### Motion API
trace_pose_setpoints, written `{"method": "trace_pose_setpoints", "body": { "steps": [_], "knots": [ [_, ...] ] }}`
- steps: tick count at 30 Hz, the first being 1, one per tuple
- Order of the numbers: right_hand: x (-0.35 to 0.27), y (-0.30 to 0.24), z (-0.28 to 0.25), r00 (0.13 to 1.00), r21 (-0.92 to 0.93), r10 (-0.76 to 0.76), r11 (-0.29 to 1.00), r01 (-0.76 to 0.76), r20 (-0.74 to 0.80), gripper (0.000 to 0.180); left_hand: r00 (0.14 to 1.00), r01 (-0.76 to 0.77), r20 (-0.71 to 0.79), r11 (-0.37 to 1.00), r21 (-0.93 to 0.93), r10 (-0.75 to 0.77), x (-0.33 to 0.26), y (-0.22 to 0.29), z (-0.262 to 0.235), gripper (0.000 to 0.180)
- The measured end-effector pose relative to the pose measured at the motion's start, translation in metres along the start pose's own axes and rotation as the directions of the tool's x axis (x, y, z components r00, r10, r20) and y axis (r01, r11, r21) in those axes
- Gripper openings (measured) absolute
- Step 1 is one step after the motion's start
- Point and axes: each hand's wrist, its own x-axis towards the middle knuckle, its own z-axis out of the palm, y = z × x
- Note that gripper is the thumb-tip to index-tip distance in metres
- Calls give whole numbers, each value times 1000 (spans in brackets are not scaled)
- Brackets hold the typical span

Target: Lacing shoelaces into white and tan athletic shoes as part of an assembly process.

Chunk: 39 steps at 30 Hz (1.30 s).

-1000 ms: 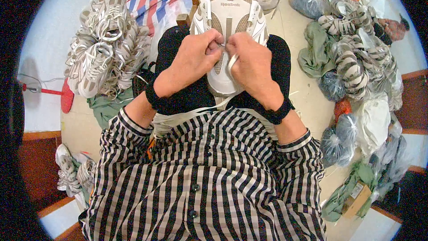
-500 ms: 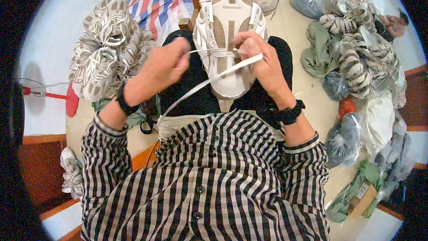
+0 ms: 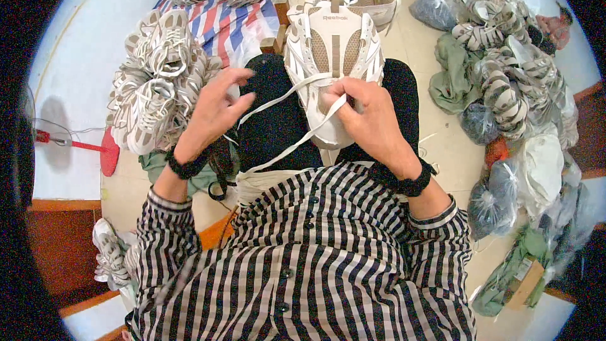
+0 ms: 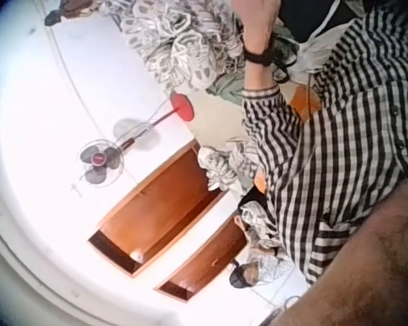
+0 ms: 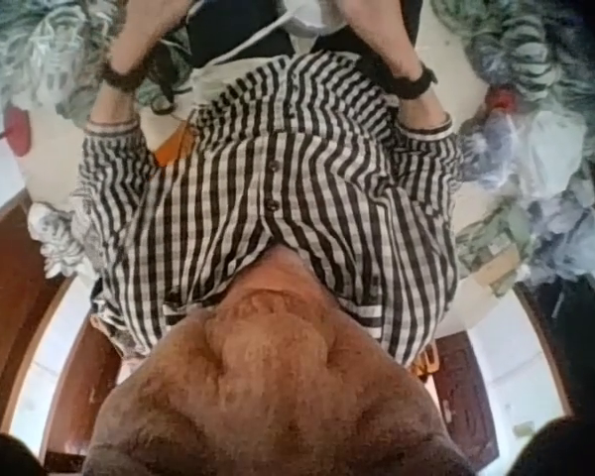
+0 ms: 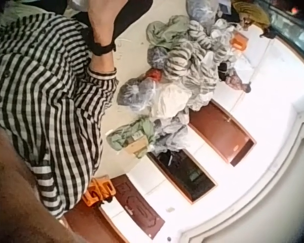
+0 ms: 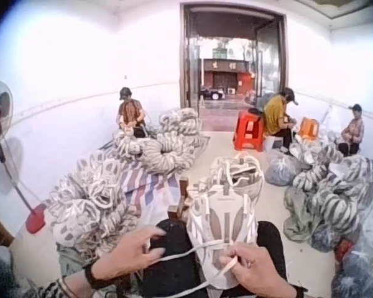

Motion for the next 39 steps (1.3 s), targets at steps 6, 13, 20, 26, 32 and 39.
{"method": "trace_pose_setpoints", "body": {
  "steps": [6, 13, 20, 26, 32, 39],
  "knots": [
    [-23, -21, -15, 972, 92, -67, 995, 48, 225, 12, 727, 572, 639, 737, -359, -253, 31, 31, 25, 20],
    [-35, -17, -38, 994, 984, 78, 156, -85, 74, 12, 757, 584, 581, 708, -397, -298, -17, -16, -22, 22],
    [-78, 5, -161, 933, 938, 252, 300, 176, -256, 15, 719, 623, -33, 622, 474, -695, -133, -192, -173, 19],
    [-109, 64, -286, 931, 682, 325, 719, -132, -163, 25, 477, 839, -152, 397, 371, -866, -224, -266, -262, 27],
    [-154, 136, -346, 770, -102, 436, 838, -537, -465, 21, 730, 526, -86, 478, 704, -678, -175, -248, -209, 24],
    [-238, 210, -351, 245, -488, 944, 112, -866, -219, 22, 934, 351, 50, 935, 58, -353, -59, -70, -75, 33]
  ]
}}
